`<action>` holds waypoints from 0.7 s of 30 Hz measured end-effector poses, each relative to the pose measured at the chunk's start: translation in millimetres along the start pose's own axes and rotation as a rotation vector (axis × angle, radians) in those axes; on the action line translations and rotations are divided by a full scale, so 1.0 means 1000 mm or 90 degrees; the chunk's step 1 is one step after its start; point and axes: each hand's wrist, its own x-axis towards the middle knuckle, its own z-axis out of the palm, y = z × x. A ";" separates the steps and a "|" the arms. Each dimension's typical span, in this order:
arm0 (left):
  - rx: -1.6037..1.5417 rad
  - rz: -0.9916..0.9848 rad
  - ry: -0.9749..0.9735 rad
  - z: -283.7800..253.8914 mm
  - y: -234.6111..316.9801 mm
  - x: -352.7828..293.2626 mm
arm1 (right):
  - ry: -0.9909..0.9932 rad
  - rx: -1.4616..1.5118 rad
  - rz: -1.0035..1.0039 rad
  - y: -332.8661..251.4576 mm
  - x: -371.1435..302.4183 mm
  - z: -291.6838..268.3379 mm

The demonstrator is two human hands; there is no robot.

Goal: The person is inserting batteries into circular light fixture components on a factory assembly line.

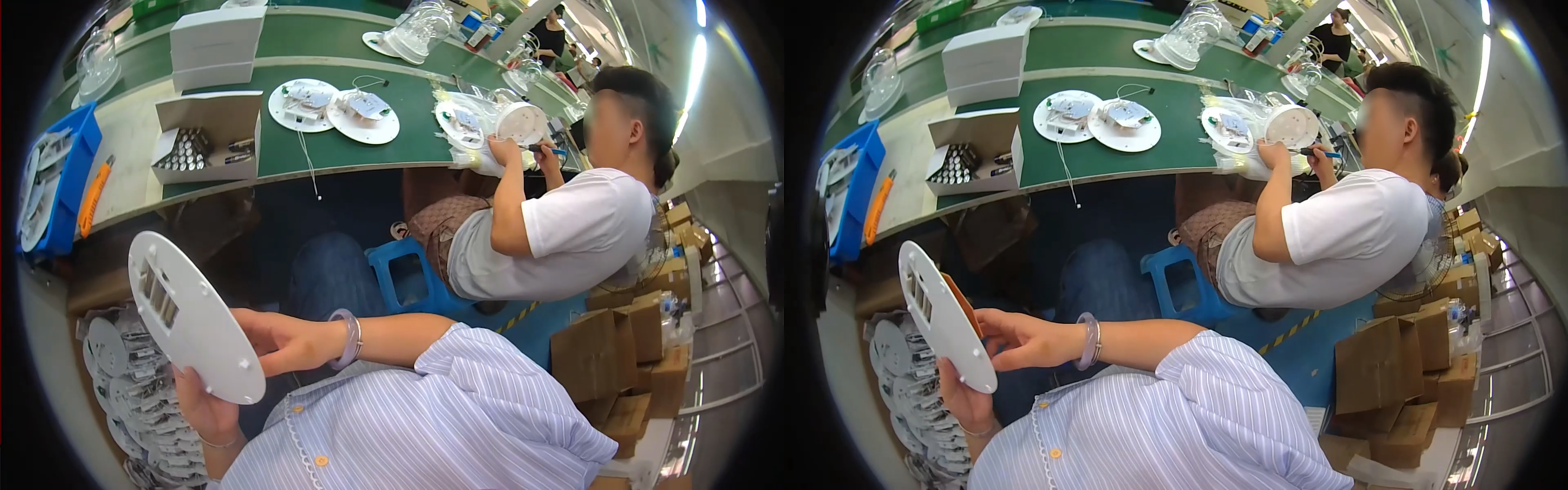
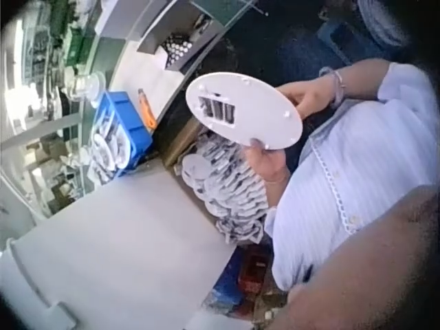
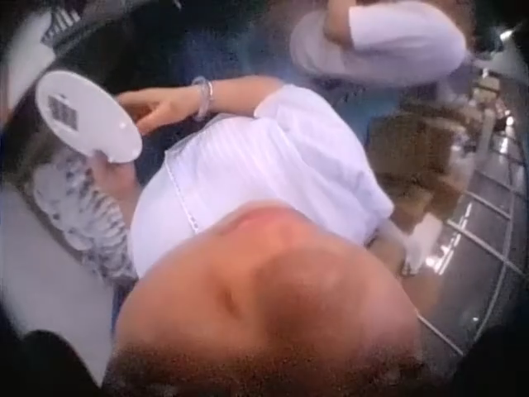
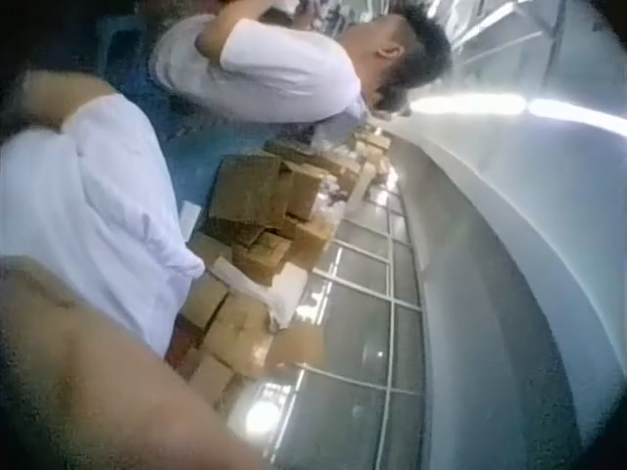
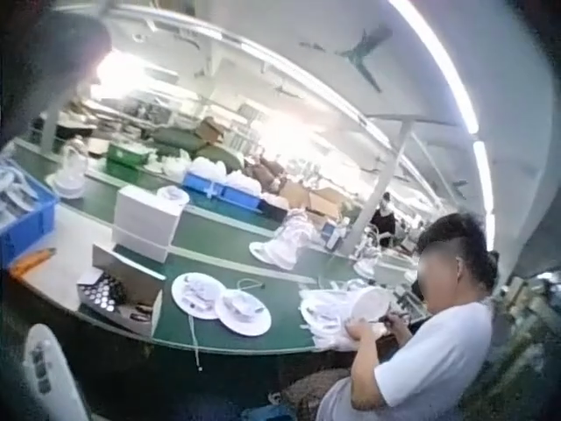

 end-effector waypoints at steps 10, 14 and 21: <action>-0.023 0.005 -0.046 -0.006 0.005 0.006 | 0.076 -0.232 0.002 -0.022 -0.004 0.002; -0.084 -0.171 -0.210 -0.012 -0.003 0.014 | 0.122 0.081 0.003 0.001 0.012 -0.021; -0.406 -0.484 -0.031 -0.005 -0.009 0.000 | 0.092 0.037 -0.063 -0.002 0.007 -0.032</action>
